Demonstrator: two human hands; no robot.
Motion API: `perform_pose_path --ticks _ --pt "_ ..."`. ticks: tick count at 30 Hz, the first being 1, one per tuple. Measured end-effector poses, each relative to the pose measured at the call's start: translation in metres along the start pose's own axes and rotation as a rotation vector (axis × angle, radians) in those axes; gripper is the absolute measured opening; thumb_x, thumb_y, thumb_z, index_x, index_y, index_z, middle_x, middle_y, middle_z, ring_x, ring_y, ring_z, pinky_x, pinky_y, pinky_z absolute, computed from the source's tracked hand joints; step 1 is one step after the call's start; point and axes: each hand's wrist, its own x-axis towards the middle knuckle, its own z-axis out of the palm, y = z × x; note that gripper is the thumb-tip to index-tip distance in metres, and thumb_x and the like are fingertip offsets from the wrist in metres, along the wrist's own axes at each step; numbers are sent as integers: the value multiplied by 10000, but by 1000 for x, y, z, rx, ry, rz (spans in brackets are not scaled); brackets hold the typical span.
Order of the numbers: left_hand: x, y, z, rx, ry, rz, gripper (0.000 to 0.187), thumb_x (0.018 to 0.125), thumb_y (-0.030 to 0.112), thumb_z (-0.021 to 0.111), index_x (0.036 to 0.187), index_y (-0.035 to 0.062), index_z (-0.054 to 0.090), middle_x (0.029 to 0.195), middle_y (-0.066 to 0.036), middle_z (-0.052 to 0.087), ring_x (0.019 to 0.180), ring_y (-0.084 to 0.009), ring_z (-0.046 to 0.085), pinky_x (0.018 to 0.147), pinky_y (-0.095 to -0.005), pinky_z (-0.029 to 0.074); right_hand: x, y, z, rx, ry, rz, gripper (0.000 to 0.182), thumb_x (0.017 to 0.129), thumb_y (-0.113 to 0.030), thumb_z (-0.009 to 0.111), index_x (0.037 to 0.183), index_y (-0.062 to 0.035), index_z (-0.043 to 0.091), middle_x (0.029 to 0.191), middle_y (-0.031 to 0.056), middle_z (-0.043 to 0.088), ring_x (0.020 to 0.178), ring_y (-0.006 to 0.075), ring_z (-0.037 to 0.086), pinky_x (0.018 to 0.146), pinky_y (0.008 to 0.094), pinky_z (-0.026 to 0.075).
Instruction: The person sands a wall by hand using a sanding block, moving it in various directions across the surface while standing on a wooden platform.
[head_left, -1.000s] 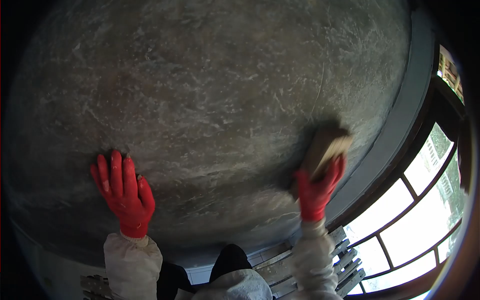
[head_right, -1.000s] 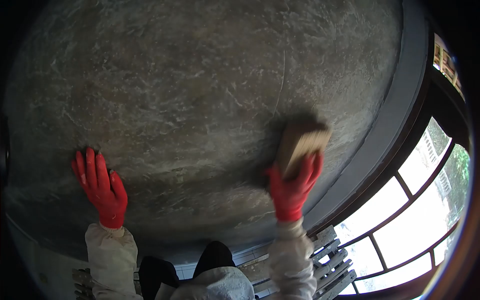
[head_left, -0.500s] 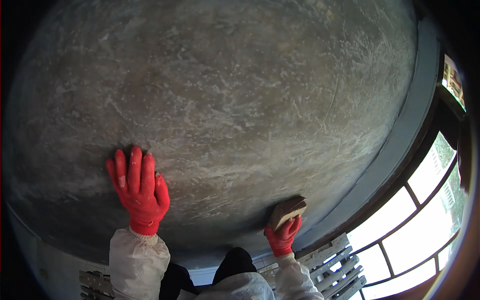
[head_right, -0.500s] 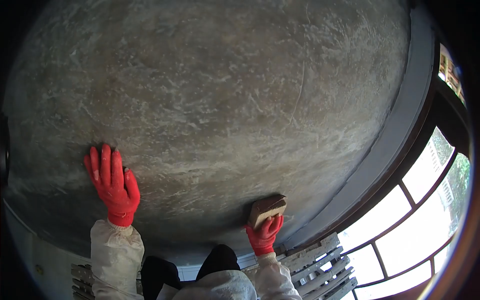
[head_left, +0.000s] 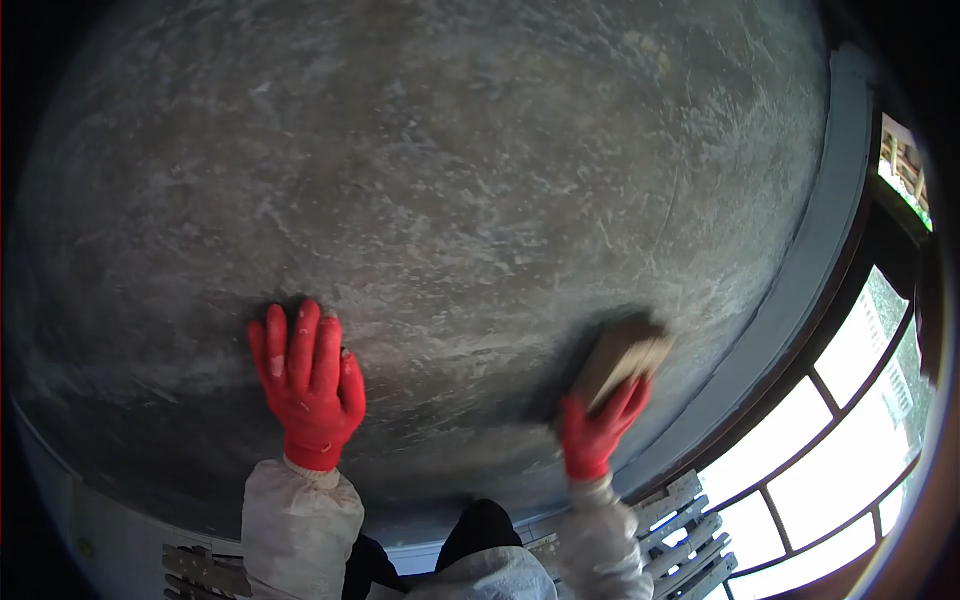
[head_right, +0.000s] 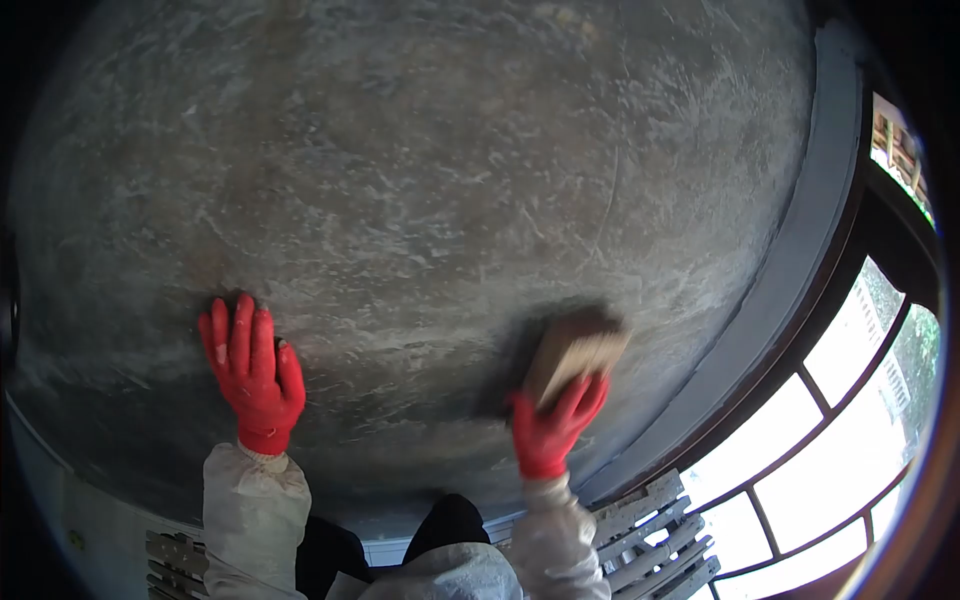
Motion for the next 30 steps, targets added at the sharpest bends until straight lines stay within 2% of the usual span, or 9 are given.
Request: perform_pose_path --ticks 2,4,6,12,15,19,23,26,30 --pt "-1 0 0 -53 13 -5 385 851 138 537 1196 -29 571 1322 -209 529 1270 -476 416 1072 -635 277 -109 26 6 28 -105 13 1043 699 -329 807 1524 -110 207 1498 300 225 1359 508 277 1077 569 291" --pt "-1 2 -3 -69 -1 -14 378 852 137 537 1192 -24 575 1320 -204 532 1270 -475 417 1073 -633 277 -134 29 2 61 -175 6 1074 680 -322 823 1531 -135 194 1497 295 227 1358 508 277 1072 571 299" --pt "2 2 -5 -77 -8 -17 372 852 137 537 1188 -18 580 1318 -198 535 1270 -474 419 1074 -632 277 -100 7 -7 82 -171 11 1088 629 -306 874 1497 -121 246 1456 304 278 1298 537 325 1009 612 349" --pt "-2 -1 -2 -115 30 -13 351 847 125 548 1166 -15 591 1309 -187 541 1271 -468 421 1078 -628 280 144 -85 -8 110 161 -155 931 616 -154 853 1426 -98 398 1450 250 353 1272 462 392 1013 525 377" --pt "-4 -5 -8 -181 54 -5 352 850 134 551 1167 -12 592 1305 -187 539 1269 -468 422 1077 -633 280 163 -99 -4 88 204 -148 939 614 -158 856 1428 -103 392 1450 236 363 1269 455 397 1005 524 381" --pt "-21 -10 -19 -315 25 -56 349 827 122 590 1153 -1 598 1298 -187 536 1262 -466 427 1067 -638 289 19 -69 8 58 61 -75 945 685 -252 819 1461 -98 303 1448 313 300 1271 541 344 1011 615 334" --pt "-29 -18 -17 -352 5 -82 353 798 107 630 1136 8 605 1289 -186 541 1243 -463 441 1049 -628 314 -141 -21 6 -7 -257 -112 1115 643 -288 841 1513 -181 152 1454 294 286 1268 537 344 1006 628 334" --pt "-14 -27 -26 -396 -32 -38 362 804 135 646 1145 22 609 1282 -180 547 1232 -449 452 1029 -615 335 -94 -24 7 57 -150 -165 1086 638 -266 830 1518 -117 212 1494 295 236 1341 498 303 1067 578 304" --pt "12 -36 -28 -340 -6 -56 398 830 154 627 1207 28 598 1305 -177 535 1246 -432 442 1035 -586 341 104 -72 14 76 79 -235 908 664 -185 778 1459 -20 372 1473 276 343 1359 433 343 1112 482 297"
